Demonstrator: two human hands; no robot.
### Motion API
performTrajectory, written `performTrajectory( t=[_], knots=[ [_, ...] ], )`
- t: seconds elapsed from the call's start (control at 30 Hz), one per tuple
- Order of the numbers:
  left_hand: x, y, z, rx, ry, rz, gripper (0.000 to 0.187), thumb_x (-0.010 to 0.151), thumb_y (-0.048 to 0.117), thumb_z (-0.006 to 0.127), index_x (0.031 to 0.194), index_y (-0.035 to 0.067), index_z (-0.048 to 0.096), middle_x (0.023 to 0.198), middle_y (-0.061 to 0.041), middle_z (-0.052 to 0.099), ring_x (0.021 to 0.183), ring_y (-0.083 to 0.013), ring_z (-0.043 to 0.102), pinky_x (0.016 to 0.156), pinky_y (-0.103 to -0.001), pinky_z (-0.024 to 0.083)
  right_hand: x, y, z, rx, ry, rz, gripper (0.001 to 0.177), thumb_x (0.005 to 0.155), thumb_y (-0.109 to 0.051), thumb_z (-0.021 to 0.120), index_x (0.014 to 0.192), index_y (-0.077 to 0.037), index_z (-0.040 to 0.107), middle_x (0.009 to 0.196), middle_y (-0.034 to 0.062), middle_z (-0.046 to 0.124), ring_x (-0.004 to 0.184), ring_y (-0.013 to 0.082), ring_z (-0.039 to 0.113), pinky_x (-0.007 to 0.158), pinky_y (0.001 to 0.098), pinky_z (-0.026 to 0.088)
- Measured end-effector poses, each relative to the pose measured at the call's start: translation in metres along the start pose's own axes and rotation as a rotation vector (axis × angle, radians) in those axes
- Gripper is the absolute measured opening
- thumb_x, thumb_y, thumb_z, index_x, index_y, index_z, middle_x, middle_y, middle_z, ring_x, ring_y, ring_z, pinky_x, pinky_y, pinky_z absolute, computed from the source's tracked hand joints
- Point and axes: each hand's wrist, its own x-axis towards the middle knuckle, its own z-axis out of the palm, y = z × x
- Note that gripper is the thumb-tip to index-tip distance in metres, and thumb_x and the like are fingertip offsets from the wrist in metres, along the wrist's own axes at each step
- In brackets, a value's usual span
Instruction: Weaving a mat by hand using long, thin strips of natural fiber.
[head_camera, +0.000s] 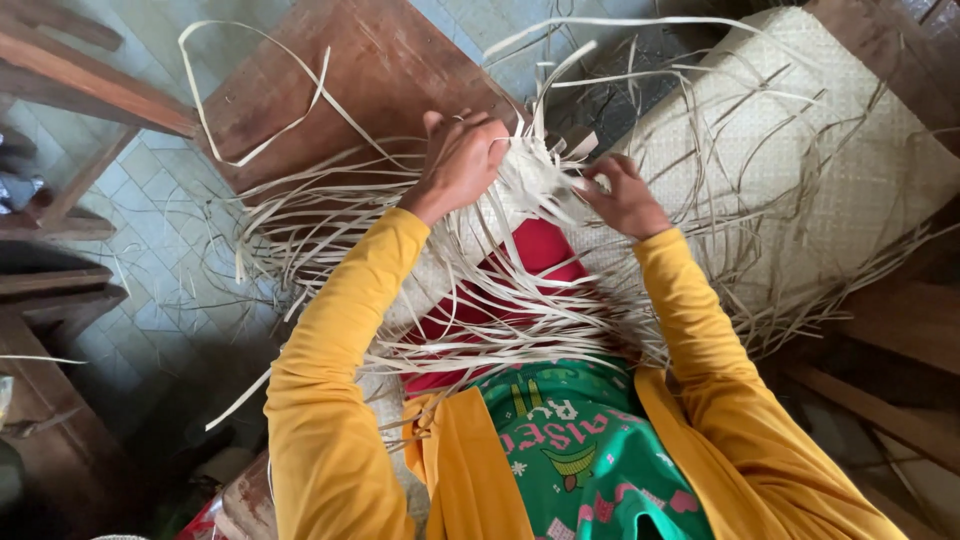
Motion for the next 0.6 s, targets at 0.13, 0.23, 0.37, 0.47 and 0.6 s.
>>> performTrajectory(
  t=[0.13,0.23,0.37,0.47,0.6],
  knots=[
    [-0.004,-0.007,0.000,-0.003,0.009,0.004,0.013,0.095,0.029,0.060,0.085,0.023,0.066,0.079,0.002,0.060,0.091,-0.0234,0.061,0.082,-0.047,0.036,-0.044,0.020,-0.047,-0.063,-0.082,0.448,0.078,0.091,-0.067,0.067,0.144,-0.011,0.055,0.148,0.0256,0.044,0.119,0.0476,0.057,0.093,0.0500,0.050],
    [-0.002,-0.008,0.001,0.017,0.040,0.009,0.012,0.094,0.032,0.062,0.084,0.025,0.066,0.078,0.003,0.059,0.090,-0.0241,0.060,0.081,-0.048,0.037,-0.071,0.082,-0.053,-0.089,-0.094,0.609,0.075,0.086,-0.058,0.076,0.140,-0.008,0.060,0.121,0.0280,0.066,0.086,0.0422,0.073,0.074,0.0465,0.064],
    [-0.002,-0.001,-0.002,0.049,0.074,0.048,0.012,0.093,0.031,0.064,0.083,0.025,0.065,0.077,0.003,0.059,0.089,-0.0239,0.060,0.080,-0.046,0.038,-0.062,0.169,-0.035,-0.256,0.328,0.132,0.050,0.094,-0.048,0.079,0.126,-0.010,0.071,0.109,0.0161,0.072,0.108,0.0391,0.068,0.093,0.0533,0.055],
    [-0.001,0.006,-0.013,0.100,0.055,0.060,0.009,0.093,0.030,0.066,0.090,0.021,0.066,0.084,0.002,0.060,0.092,-0.0241,0.059,0.082,-0.046,0.038,-0.064,-0.001,-0.049,0.323,0.493,-0.190,0.016,0.109,-0.012,0.068,0.121,-0.002,0.070,0.117,0.0169,0.070,0.111,0.0267,0.067,0.087,0.0404,0.059],
    [-0.004,0.040,-0.048,0.245,0.147,0.108,0.048,0.079,0.024,0.086,0.121,0.011,0.064,0.114,-0.009,0.060,0.111,-0.0317,0.054,0.088,-0.052,0.037,-0.007,-0.063,-0.035,0.517,0.323,-0.112,0.027,0.111,-0.031,0.059,0.118,-0.009,0.074,0.103,0.0086,0.074,0.094,0.0181,0.070,0.076,0.0293,0.059]
  ],
)
